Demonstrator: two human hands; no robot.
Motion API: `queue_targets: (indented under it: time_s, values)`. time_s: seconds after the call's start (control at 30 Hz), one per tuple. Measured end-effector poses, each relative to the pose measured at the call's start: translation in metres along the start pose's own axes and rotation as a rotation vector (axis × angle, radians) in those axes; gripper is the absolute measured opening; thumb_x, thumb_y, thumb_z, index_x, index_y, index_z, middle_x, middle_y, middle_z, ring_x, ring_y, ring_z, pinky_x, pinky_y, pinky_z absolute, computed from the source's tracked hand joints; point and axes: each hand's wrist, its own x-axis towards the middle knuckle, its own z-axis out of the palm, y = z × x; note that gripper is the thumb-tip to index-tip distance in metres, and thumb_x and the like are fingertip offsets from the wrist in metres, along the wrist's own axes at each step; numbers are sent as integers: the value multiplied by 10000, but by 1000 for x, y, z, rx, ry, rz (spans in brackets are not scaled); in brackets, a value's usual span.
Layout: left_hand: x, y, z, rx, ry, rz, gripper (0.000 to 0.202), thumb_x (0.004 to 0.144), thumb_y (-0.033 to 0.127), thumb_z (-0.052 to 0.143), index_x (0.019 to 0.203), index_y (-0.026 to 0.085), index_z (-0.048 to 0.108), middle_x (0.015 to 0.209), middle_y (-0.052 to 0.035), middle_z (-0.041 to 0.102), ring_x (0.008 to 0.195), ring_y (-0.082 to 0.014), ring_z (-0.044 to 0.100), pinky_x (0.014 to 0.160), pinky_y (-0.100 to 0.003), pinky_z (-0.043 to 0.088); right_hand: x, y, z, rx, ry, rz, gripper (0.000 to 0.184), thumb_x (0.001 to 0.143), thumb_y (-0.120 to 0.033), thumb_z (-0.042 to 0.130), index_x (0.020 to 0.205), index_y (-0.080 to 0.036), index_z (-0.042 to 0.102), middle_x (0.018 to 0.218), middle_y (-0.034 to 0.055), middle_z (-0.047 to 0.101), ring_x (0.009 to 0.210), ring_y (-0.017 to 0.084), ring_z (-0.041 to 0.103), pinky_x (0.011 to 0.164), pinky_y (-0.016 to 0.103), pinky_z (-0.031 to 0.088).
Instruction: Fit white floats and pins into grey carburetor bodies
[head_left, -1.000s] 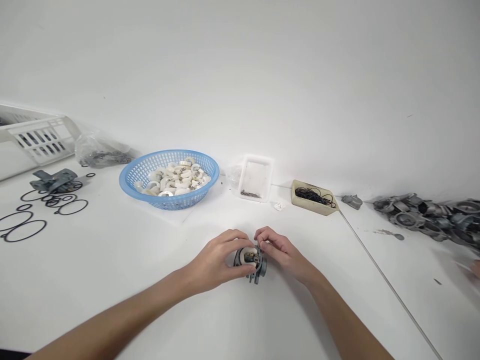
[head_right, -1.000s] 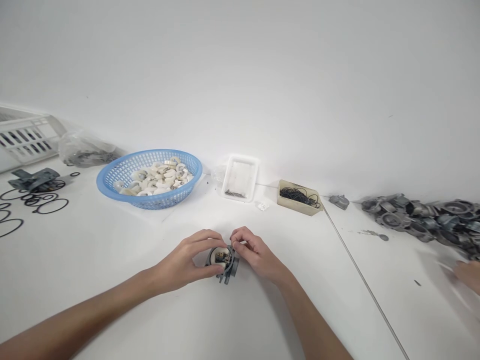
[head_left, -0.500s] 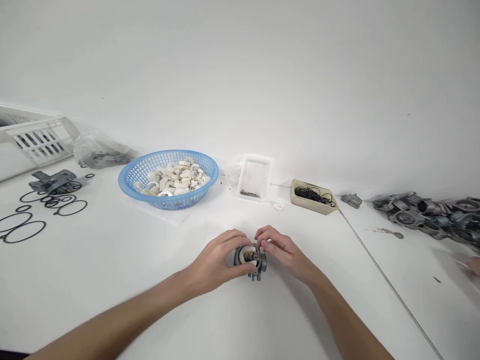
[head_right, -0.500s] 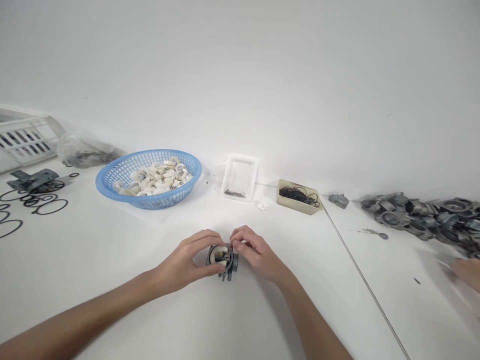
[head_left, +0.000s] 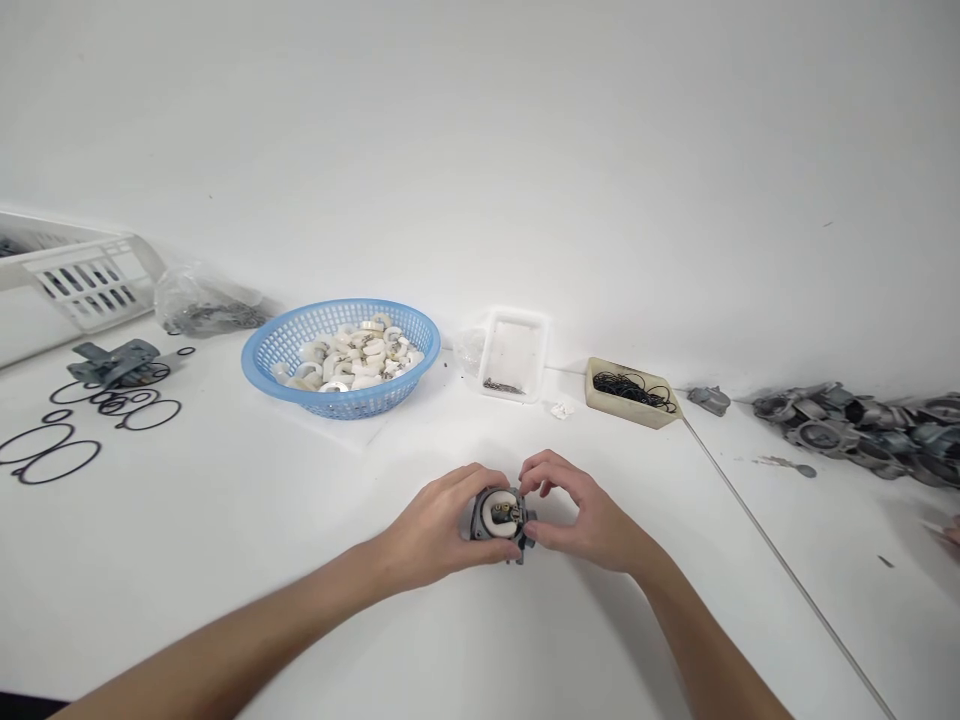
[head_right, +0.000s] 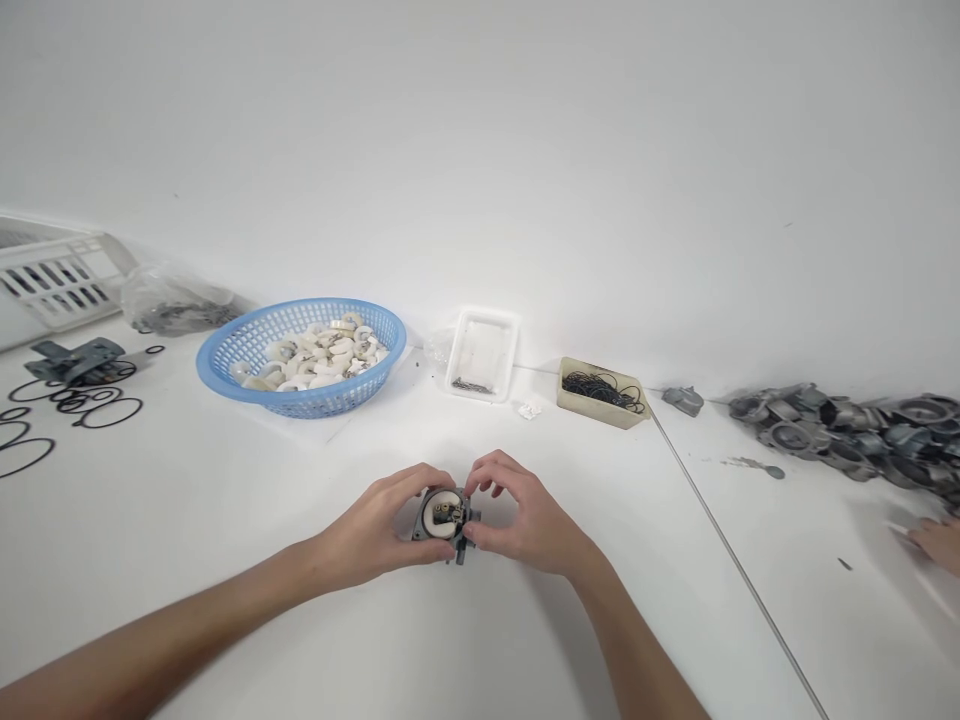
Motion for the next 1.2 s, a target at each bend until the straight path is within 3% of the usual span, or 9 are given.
queue_targets:
  time_s: [0.33, 1.2]
  values:
    - [-1, 0, 1, 4, 56, 60, 260, 919, 320, 759, 1155, 257, 670, 1073, -18, 671, 939, -199, 650, 839, -327, 515, 2, 4, 5, 2, 34, -21, 236, 859, -162, 732, 1041, -293, 656, 1137, -4, 605, 979, 186, 550, 918, 348, 439]
    - [-1, -7, 2, 8, 95, 113, 299, 917, 388, 780, 1167, 242, 705, 1118, -65, 682, 981, -230, 675, 875, -356, 569, 2, 2, 7, -9, 54, -21, 258, 850, -160, 724, 1073, -287, 692, 1138, 26, 613, 962, 199, 555, 910, 364, 472]
